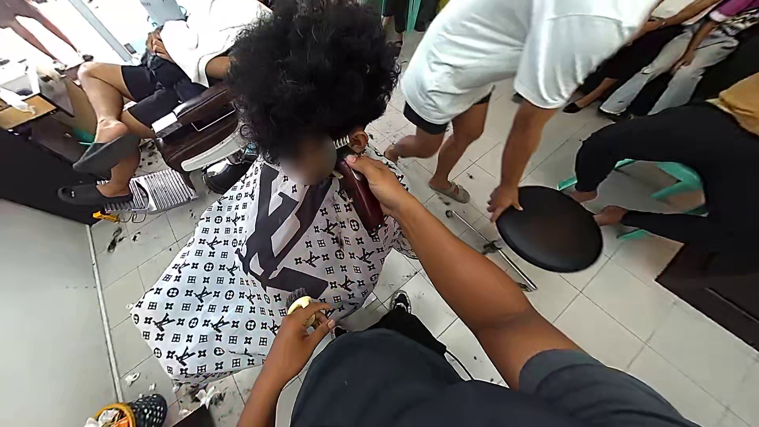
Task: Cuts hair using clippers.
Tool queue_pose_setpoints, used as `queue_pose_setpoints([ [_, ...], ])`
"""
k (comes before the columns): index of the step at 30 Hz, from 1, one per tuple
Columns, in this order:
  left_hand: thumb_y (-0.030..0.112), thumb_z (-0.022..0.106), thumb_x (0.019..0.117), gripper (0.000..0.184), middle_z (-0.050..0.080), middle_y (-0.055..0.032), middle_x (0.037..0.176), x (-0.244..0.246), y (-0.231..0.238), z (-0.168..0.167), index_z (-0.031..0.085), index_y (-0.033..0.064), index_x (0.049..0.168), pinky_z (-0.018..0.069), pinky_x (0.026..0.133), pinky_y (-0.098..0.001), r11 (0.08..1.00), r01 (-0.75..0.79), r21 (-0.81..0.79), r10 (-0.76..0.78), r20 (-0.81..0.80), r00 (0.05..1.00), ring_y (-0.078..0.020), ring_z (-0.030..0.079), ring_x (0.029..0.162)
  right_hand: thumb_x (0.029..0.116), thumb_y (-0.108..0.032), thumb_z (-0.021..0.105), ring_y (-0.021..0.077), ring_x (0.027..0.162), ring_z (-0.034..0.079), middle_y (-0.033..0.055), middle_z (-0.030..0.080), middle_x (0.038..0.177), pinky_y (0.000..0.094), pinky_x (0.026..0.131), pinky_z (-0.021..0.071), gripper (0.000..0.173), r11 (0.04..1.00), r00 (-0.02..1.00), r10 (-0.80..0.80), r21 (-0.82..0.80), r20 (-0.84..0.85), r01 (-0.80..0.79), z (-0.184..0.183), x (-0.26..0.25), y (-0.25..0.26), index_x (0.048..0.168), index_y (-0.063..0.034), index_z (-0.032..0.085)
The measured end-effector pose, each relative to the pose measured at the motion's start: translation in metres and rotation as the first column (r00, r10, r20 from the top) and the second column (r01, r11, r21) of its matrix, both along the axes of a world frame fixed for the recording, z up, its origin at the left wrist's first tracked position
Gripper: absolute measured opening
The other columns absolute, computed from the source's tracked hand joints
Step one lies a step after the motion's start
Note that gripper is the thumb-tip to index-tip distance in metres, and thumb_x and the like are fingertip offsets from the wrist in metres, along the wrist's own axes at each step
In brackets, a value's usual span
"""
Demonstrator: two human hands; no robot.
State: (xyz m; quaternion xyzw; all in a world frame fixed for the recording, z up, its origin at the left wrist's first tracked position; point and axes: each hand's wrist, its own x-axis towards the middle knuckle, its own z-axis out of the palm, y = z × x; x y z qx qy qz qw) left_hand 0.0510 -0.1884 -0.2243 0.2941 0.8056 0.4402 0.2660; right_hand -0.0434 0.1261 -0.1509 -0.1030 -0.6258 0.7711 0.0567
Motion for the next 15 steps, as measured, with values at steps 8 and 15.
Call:
queue_pose_setpoints([
  [8,0.024,0.065,0.0983,0.030,0.071,0.0021,0.085,-0.001,0.010,0.002,0.070,0.0061,0.122,0.0551,0.064,-0.0206,1.000,0.009,-0.001,-0.009,0.007,1.000,-0.0025,0.064,0.069,0.1093,-0.034,0.042,0.0079,0.068,0.061,-0.0001,0.062,0.081,0.0270,0.065,0.0554,0.033,0.999,0.999,0.042,-0.012,-0.028,-0.042,-0.002,-0.005,0.005,0.108,-0.0069,0.062],
  [15,0.014,0.063,0.0998,0.032,0.073,0.0006,0.102,-0.029,0.038,0.024,0.061,-0.0024,0.127,0.0588,0.063,-0.0211,0.880,-0.251,0.403,0.261,0.030,0.965,-0.0027,0.069,0.077,0.1039,-0.031,0.050,0.0097,0.078,0.065,0.0053,0.068,0.096,0.0313,0.072,0.0572,0.039,0.948,0.966,0.254,0.207,-0.047,-0.240,-0.008,0.026,0.031,0.127,-0.0024,0.061],
])
